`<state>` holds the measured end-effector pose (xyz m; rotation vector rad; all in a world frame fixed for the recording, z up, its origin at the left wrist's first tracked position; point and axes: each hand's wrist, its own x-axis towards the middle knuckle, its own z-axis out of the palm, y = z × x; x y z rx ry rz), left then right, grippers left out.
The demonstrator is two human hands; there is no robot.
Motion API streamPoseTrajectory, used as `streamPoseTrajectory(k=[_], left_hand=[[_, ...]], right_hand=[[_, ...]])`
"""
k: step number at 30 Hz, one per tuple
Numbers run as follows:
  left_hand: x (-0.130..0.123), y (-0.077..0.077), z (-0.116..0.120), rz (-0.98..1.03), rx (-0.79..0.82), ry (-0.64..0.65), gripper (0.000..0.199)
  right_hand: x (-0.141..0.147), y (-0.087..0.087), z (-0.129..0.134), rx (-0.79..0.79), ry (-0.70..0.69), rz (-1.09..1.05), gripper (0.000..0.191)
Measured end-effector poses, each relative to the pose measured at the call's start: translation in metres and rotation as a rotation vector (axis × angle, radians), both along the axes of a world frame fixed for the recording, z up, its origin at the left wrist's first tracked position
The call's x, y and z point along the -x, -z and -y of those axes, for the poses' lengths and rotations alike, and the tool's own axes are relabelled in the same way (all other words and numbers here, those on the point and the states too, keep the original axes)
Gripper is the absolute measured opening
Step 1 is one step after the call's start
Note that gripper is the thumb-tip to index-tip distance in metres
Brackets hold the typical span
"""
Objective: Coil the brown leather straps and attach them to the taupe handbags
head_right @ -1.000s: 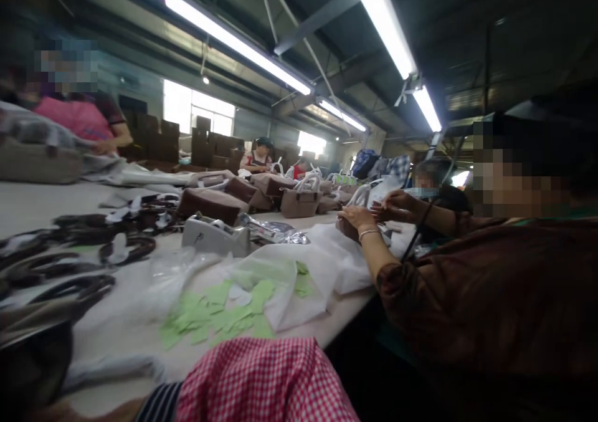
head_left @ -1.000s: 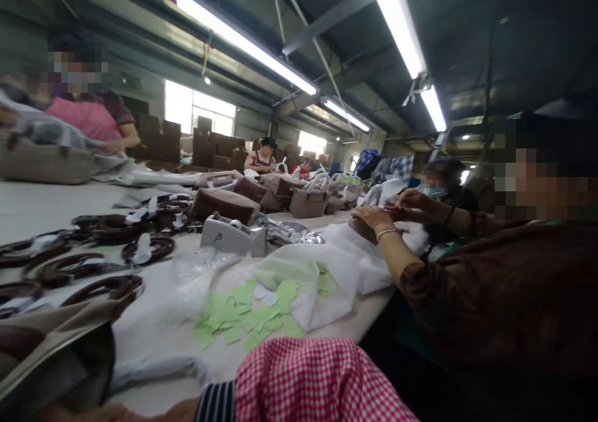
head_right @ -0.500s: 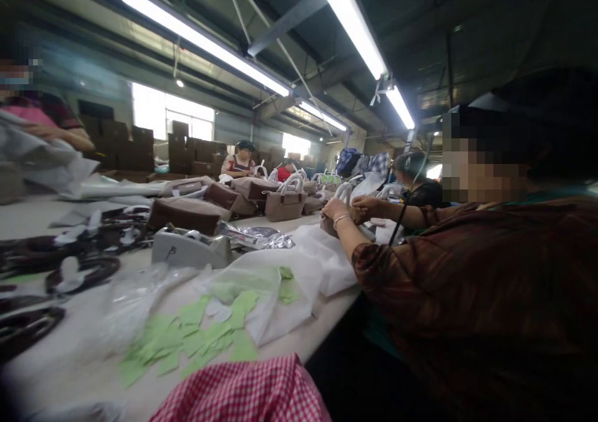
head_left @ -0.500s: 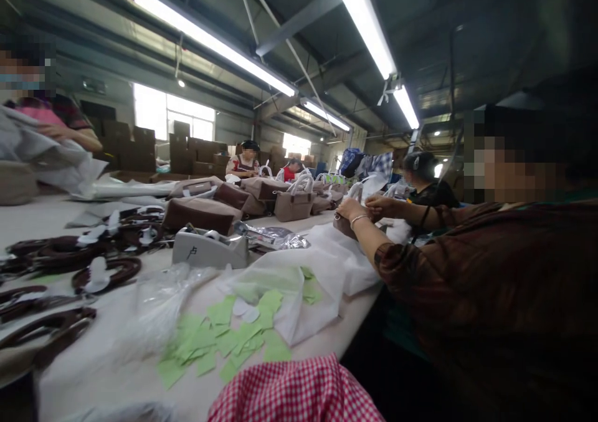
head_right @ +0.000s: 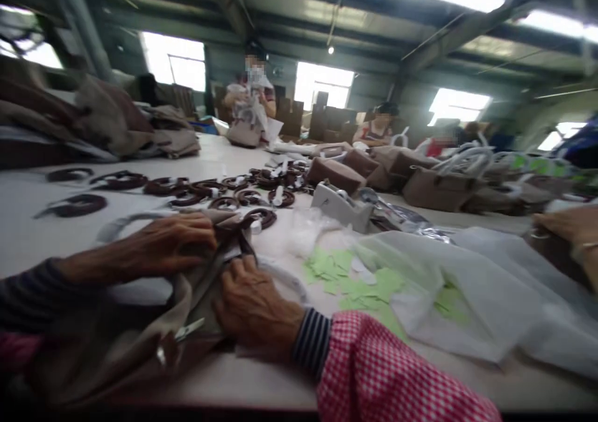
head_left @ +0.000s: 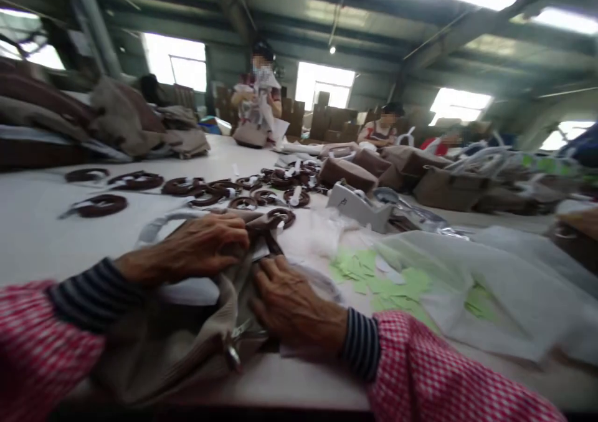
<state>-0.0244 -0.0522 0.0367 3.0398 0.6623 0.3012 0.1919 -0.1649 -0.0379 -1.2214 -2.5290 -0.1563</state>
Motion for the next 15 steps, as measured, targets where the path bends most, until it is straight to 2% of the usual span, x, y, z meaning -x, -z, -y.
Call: streamPoseTrajectory(k=[4,7,9,12,15], left_hand=[[-0.014,-0.004,0.003,0.041,0.057,0.006,0.036],[-0.017,-0.002,0.000,0.021,0.026,-0.019,0.036],[-0.015,0.000,-0.003,0.009,0.013,0.004,0.030],[-0.014,-0.002,-0.004,-0.035,0.054,0.135,0.021],[-0.019,-0.003,-0.002,-0.113,0.083,0.212,0.027]], right_hand=[[-0.011,-0.011,-0.022,0.158,-0.014,-0.024,0.024],[-0.015,-0.014,-0.037,0.250,0.038,-0.095,0.044],[-0.018,-0.013,-0.047,0.303,0.042,-0.167,0.048],[-0.026,-0.011,-0.060,0.390,0.057,-0.258,0.034],[-0.032,-0.009,-0.068,0.424,0.064,-0.287,0.023]])
